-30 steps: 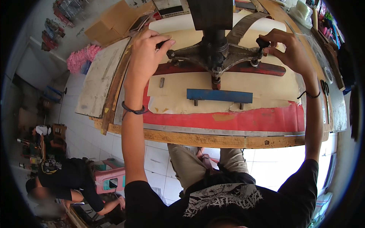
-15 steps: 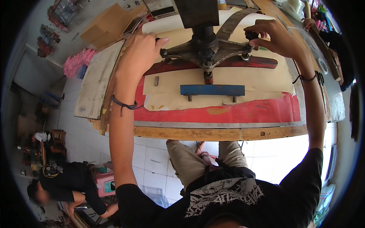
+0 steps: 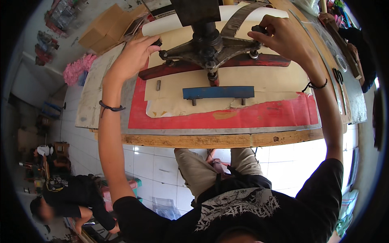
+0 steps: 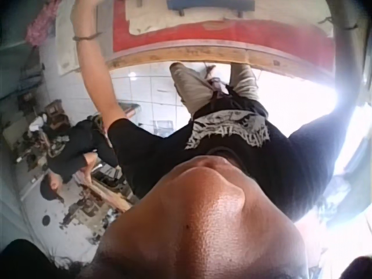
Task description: The person uses a screen printing machine to apply logos to fabric bags, aligning the fabric and using a squeegee to spread ink across the screen.
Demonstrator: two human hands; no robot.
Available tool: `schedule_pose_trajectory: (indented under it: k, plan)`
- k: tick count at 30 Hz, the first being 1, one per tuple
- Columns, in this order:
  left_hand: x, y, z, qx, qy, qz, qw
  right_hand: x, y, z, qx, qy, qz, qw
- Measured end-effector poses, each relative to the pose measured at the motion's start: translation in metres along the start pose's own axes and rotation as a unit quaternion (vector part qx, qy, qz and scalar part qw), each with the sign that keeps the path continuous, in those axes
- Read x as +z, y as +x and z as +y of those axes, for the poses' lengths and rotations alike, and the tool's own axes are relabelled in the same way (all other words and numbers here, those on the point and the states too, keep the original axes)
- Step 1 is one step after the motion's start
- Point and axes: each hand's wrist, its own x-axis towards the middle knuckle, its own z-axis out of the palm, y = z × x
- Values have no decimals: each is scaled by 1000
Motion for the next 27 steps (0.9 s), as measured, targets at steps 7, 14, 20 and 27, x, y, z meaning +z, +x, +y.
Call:
schedule_pose_trajectory:
  k: [7, 14, 20, 27]
  plan:
    - [-7, 10, 19, -135, 47, -61, 988, -12, 10, -5, 6, -11, -83, 996]
    - [24, 7, 24, -170, 60, 56, 982, -5, 1, 5, -15, 40, -80, 996]
    - [33, -2, 7, -127, -7, 96, 987, -11, 6, -8, 18, -60, -88, 994]
    - [29, -2, -16, -92, -106, 29, 990, 3, 2, -22, 126, -67, -47, 989]
